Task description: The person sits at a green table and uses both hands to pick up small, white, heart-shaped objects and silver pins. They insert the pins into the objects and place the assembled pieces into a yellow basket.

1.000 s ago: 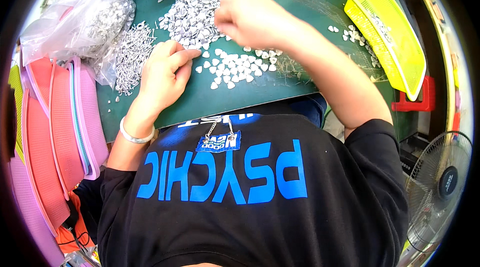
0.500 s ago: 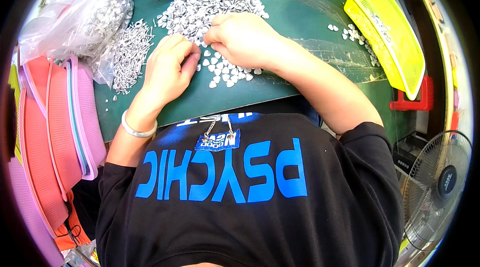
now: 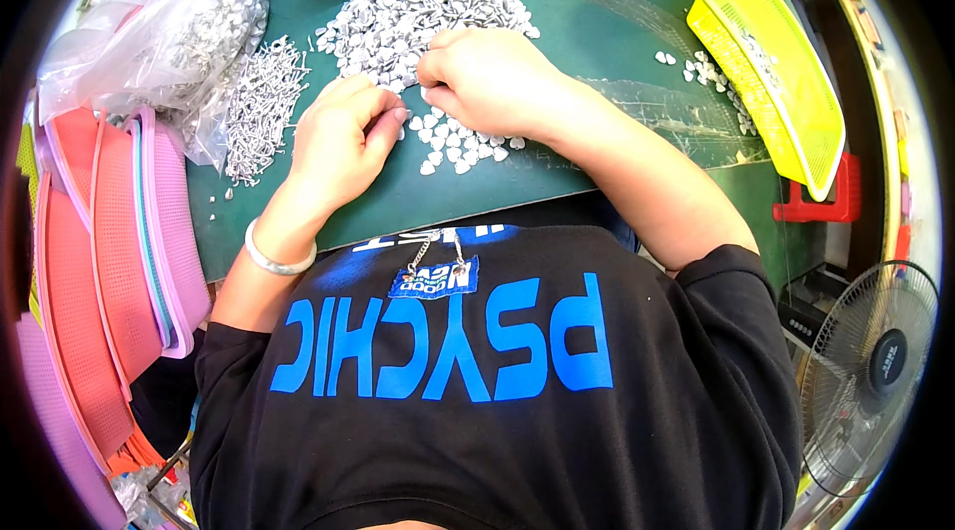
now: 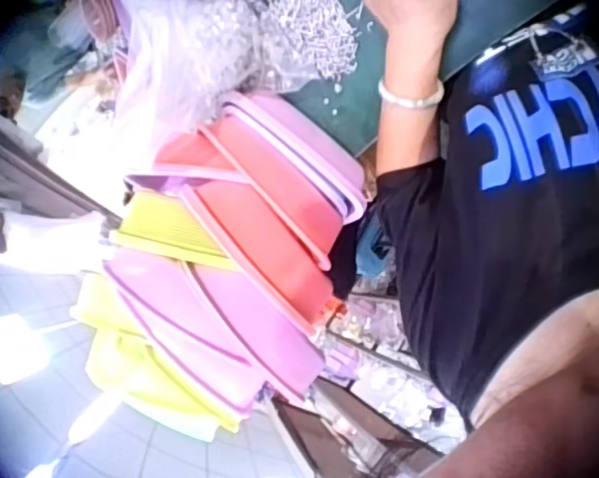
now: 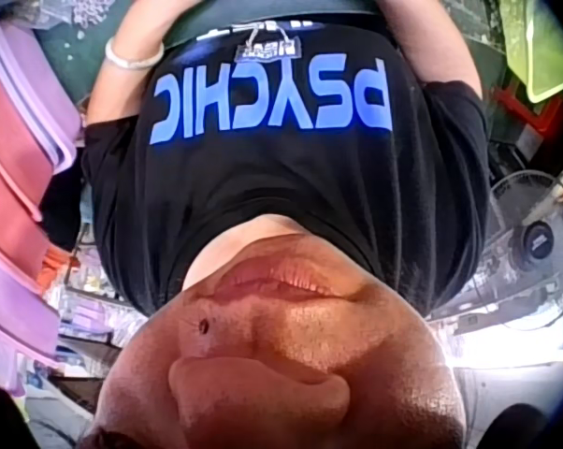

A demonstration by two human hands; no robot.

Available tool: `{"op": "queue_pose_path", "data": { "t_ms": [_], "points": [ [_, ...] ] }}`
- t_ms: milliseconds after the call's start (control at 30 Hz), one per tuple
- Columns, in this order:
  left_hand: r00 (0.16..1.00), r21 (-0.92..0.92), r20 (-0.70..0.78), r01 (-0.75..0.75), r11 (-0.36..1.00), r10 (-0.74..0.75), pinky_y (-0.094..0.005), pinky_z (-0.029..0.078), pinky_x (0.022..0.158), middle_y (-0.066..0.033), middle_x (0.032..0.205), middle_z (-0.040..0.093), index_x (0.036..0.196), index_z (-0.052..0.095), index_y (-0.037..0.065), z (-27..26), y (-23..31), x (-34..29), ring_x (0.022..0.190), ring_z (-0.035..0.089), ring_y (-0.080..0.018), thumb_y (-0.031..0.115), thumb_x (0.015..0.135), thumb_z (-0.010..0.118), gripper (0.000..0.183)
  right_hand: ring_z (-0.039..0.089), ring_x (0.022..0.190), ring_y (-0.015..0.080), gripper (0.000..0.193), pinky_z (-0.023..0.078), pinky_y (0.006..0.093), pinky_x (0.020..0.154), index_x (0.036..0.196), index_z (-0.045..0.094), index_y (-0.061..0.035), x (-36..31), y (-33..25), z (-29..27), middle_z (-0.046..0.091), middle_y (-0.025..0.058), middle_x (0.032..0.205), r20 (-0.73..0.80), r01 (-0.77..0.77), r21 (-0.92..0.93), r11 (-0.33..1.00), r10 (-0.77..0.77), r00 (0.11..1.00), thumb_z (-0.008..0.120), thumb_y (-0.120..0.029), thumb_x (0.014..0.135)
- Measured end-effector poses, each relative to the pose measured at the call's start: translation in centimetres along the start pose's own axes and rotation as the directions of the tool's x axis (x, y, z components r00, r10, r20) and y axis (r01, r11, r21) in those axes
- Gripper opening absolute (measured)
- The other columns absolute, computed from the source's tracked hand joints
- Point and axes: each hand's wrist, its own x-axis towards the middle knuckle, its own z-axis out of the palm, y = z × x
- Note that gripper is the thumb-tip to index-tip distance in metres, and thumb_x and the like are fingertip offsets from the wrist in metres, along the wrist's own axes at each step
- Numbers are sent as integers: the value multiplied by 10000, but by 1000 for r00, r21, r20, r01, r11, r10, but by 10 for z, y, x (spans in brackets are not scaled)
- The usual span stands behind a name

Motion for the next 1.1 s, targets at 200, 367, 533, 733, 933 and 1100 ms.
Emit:
{"op": "queue_pose_path", "data": {
  "t_ms": [200, 367, 533, 733, 933, 1100],
  "points": [
    [992, -9, -69, 107, 994, -107, -372, 466, 650, -51, 747, 571, 791, 661, 96, -6, 0, -5, 750, 570, -255, 102, 756, 660, 35, 624, 848, 296, 145, 511, 405, 728, 816, 642, -56, 3, -5, 3, 619, 99, 839, 37, 10, -87, 996, -7, 999, 582, -188, 814],
    [994, -1, -106, 27, 1000, -27, -362, 466, 652, -43, 730, 543, 869, 695, 126, -12, -15, -10, 734, 548, -244, 62, 751, 636, 147, 623, 831, 322, 147, 506, 409, 730, 843, 648, -60, 2, -3, -11, 629, 113, 869, 133, 0, -23, 1000, 3, 991, 553, -171, 830],
    [998, 64, -45, -33, 997, 36, -355, 464, 649, -35, 748, 527, 889, 713, 136, -13, -11, -11, 747, 529, -235, 34, 741, 617, 203, 625, 831, 312, 125, 507, 404, 731, 862, 666, -82, 5, -4, 0, 633, 103, 859, -15, 12, 2, 1000, -12, 1000, 567, -145, 819],
    [998, 32, -23, -60, 998, 61, -356, 462, 646, -33, 756, 538, 856, 707, 115, -15, -12, -13, 747, 527, -241, 20, 722, 613, 189, 623, 837, 307, 121, 501, 404, 735, 883, 657, -75, 0, 1, -4, 634, 95, 860, 54, 35, 46, 998, -38, 998, 577, -130, 811],
    [998, 1, -45, -41, 999, 41, -347, 448, 660, -52, 756, 545, 837, 685, 65, -18, -9, -14, 737, 526, -244, -30, 719, 583, 183, 618, 845, 307, 105, 498, 403, 737, 858, 652, -66, 2, 3, -5, 630, 96, 860, 32, 14, 60, 998, -16, 999, 581, -122, 806],
    [998, 2, -33, -56, 998, 56, -344, 437, 655, -66, 748, 542, 851, 672, 53, -18, -8, -17, 726, 525, -243, -40, 730, 571, 183, 616, 846, 309, 111, 498, 405, 737, 846, 648, -65, 2, 0, -4, 629, 97, 866, 44, 4, 72, 997, -8, 999, 587, -147, 805]
  ]
}}
